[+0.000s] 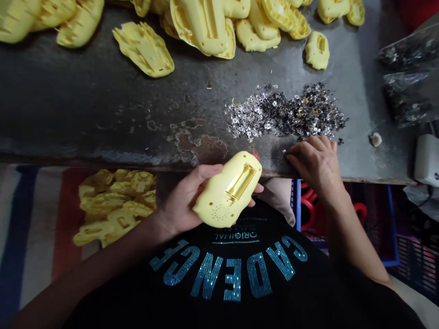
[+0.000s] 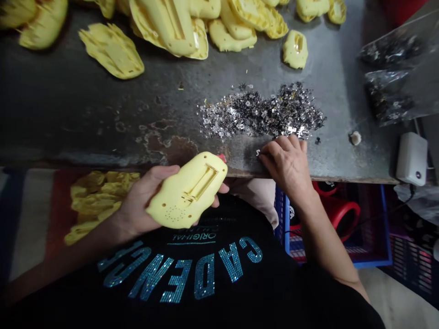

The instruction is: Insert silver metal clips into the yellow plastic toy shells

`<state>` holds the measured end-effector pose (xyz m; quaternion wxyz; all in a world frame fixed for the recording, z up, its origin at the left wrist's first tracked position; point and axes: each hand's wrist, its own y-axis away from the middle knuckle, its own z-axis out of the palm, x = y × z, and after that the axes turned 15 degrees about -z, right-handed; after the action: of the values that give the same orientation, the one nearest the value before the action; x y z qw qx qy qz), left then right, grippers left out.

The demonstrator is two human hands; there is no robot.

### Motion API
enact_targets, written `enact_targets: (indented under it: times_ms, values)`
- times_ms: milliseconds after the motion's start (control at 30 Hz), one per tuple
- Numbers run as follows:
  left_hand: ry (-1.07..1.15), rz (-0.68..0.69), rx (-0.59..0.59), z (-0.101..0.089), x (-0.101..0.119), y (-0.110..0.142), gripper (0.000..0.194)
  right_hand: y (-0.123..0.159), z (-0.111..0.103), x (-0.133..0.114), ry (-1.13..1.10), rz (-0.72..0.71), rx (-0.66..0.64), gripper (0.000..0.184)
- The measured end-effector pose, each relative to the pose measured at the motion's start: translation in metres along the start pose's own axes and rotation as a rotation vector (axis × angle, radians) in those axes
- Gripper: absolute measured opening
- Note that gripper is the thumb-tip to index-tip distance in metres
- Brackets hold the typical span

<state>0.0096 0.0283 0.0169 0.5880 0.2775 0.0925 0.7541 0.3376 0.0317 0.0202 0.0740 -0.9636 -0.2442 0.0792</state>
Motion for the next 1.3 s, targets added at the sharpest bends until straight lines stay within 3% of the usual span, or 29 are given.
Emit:
enact_targets:
  times_ms: [100, 200, 300, 367, 467, 700, 967, 1300]
  values:
    - [0.017, -0.018, 0.006, 0.0, -0.003, -0.002, 0.07, 0.004, 0.004, -0.003, -0.037, 0.04, 0.007, 0.026]
    - [0.035, -0.011, 0.026, 0.001, -0.008, -0.006, 0.078, 0.007, -0.001, -0.011, -0.071, 0.016, 0.13, 0.026]
    - [0.057, -0.014, 0.012, 0.007, -0.011, -0.011, 0.072, 0.007, -0.016, -0.027, -0.206, -0.099, 0.291, 0.011]
    - [0.071, -0.02, 0.008, 0.013, -0.013, -0.012, 0.066, 0.005, -0.026, -0.038, -0.349, -0.187, 0.323, 0.002]
    - [0.083, -0.018, 0.045, 0.022, -0.015, -0.01, 0.062, -0.001, -0.032, -0.05, -0.452, -0.285, 0.341, 0.015]
    - [0.07, 0.009, 0.061, 0.032, -0.019, -0.005, 0.062, -0.005, -0.028, -0.059, -0.314, -0.457, 0.393, 0.03]
    - [-0.043, 0.098, 0.058, 0.037, -0.024, -0.008, 0.064, 0.003, -0.034, -0.069, -0.118, -0.489, 0.365, 0.036]
    - [-0.022, 0.124, 0.205, 0.044, -0.026, -0.009, 0.057, 0.012, -0.033, -0.073, -0.05, -0.472, 0.343, 0.037]
